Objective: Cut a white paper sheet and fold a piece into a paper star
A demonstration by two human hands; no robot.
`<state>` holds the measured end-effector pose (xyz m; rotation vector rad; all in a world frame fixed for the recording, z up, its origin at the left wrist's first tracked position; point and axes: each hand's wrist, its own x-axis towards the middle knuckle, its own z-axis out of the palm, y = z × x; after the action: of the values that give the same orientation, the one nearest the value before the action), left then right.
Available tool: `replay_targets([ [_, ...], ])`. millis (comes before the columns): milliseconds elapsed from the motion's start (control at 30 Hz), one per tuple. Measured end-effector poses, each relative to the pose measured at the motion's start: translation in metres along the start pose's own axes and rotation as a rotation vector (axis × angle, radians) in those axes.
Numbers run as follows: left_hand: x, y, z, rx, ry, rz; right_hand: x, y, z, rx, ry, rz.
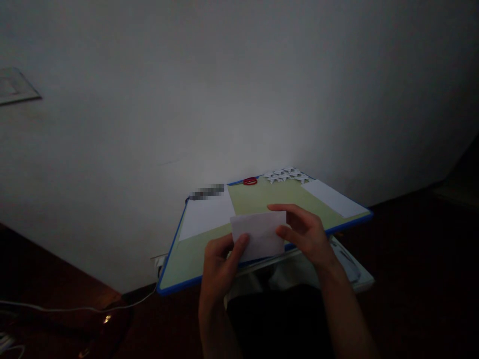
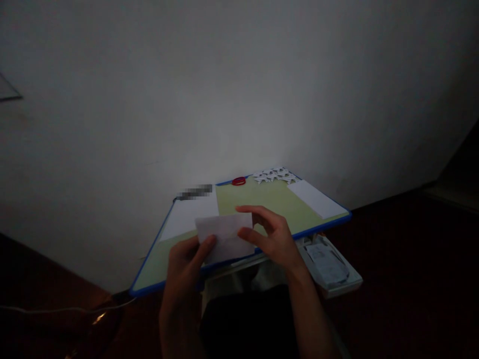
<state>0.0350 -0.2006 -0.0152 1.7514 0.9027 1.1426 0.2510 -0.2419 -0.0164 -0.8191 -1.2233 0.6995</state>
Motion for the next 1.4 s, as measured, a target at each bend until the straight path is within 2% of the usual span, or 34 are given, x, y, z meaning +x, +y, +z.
replay_targets([
  [133,-0.001,0.003,0.002,-0.055,0.021,0.014,0.000,-0.002,0.005,-0.048,0.026,-0.001],
  [333,0.003,0.006,0.008,-0.091,0.196,0.132,-0.003,0.001,0.002,-0.180,-0.067,-0.021],
  [400,0.004,0.006,0.012,-0.046,0.194,0.158,-0.004,-0.001,0.004,-0.204,-0.085,-0.045],
  [567,0.003,0.012,0.019,0.071,0.095,0.221,-0.003,-0.006,0.014,-0.255,-0.100,-0.099],
  [767,0.003,0.021,0.021,0.232,0.198,0.262,-0.002,-0.004,0.012,-0.309,-0.038,-0.166],
  [1000,0.004,0.021,0.021,0.299,0.220,0.250,-0.001,0.002,0.001,-0.329,-0.030,-0.146],
  [1167,0.005,0.019,0.021,0.306,0.223,0.203,-0.001,0.003,0.005,-0.366,-0.017,-0.098],
  [1267,0.006,0.018,0.023,0.303,0.246,0.197,0.000,0.002,0.008,-0.360,0.039,-0.086],
  [1400,0.006,0.015,0.026,0.290,0.320,0.181,0.000,-0.001,0.009,-0.239,0.039,0.035],
])
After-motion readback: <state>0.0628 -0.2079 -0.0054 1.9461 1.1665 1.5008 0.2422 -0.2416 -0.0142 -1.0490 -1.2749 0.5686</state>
